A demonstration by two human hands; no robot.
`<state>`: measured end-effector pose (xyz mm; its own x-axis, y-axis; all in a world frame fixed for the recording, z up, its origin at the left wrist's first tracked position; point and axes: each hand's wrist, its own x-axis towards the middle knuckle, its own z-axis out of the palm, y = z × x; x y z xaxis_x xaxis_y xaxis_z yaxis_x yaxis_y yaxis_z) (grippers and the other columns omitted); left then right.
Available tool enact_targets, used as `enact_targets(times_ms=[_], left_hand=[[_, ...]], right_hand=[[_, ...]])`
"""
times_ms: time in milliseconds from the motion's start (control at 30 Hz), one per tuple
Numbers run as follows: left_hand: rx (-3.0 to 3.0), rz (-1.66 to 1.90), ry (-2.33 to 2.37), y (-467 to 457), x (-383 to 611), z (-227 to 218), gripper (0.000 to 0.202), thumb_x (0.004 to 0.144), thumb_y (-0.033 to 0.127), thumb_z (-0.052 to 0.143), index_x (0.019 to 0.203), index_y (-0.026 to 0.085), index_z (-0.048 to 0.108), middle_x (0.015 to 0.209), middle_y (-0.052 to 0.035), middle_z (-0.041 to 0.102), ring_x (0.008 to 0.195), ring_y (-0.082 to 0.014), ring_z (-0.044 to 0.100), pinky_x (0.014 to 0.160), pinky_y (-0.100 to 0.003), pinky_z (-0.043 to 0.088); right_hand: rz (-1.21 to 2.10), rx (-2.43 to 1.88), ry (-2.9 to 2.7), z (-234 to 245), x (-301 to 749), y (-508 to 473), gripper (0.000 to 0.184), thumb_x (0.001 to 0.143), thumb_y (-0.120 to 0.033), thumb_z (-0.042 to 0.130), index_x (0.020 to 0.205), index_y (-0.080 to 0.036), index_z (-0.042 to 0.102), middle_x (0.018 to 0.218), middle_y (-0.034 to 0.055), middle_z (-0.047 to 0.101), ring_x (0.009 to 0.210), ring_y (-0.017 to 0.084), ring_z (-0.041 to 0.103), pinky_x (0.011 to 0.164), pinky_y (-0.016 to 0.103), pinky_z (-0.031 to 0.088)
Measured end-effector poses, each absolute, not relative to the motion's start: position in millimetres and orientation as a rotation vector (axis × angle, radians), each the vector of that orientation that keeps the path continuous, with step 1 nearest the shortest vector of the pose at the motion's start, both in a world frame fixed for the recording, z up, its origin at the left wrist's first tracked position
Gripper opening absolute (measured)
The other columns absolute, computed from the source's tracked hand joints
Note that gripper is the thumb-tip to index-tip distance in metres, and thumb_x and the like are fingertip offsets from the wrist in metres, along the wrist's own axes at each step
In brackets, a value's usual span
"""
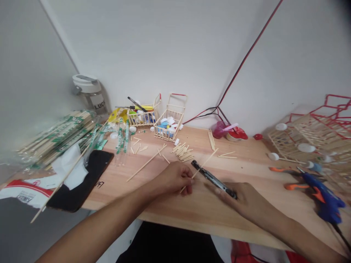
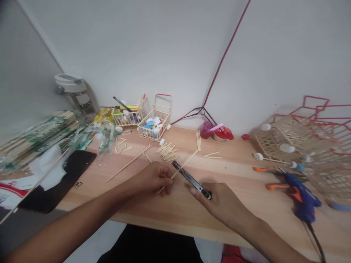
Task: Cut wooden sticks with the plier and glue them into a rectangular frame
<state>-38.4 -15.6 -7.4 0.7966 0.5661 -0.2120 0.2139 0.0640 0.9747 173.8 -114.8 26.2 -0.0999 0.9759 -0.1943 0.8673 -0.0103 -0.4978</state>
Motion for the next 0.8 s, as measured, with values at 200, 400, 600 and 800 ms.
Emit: enact_targets(times_ms=[200,400,600,800], left_hand=[[1.499,0.265,0.64,-17.9,-36.4,-7.0,0.016,0.072,0.02,0.055,0.059,0.012,0.057,0.052,-0.0012,0.06,0.038,-0.008,0.049,0.039,-0.018,0.037],[1.499,0.238,0.642,-17.9,-35.2,-10.5,0.016,0.072,0.019,0.054,0.058,0.012,0.057,0.054,-0.0016,0.062,0.038,-0.0073,0.05,0.037,-0.016,0.037],[1.517,0.219,0.624,-16.1,-35.3,-8.1,0.015,0.07,0.015,0.053,0.056,0.012,0.056,0.054,-0.0017,0.062,0.038,-0.0081,0.051,0.037,-0.017,0.039],[1.508,0.212,0.625,-15.0,-35.7,-9.5,0.012,0.07,0.017,0.054,0.059,0.012,0.056,0.056,-0.0022,0.063,0.041,-0.0096,0.054,0.037,-0.018,0.04]], right_hand=[[0.707,-1.981,-2.11,29.2,178.0,-117.4,0.054,0.086,-0.063,0.041,0.072,-0.018,0.067,0.064,0.0056,0.064,0.061,0.02,0.059,0.058,0.029,0.043],[0.745,-1.967,-2.185,24.9,177.6,-116.5,0.054,0.092,-0.057,0.036,0.076,-0.016,0.068,0.067,0.006,0.063,0.06,0.02,0.059,0.055,0.029,0.039],[0.874,-1.951,-2.171,31.4,175.9,-112.3,0.052,0.093,-0.055,0.034,0.081,-0.018,0.068,0.072,0.0052,0.066,0.063,0.02,0.06,0.057,0.029,0.039],[0.843,-1.982,-2.209,29.6,177.3,-112.9,0.055,0.093,-0.056,0.032,0.077,-0.017,0.066,0.066,0.0048,0.061,0.059,0.018,0.056,0.056,0.029,0.038]])
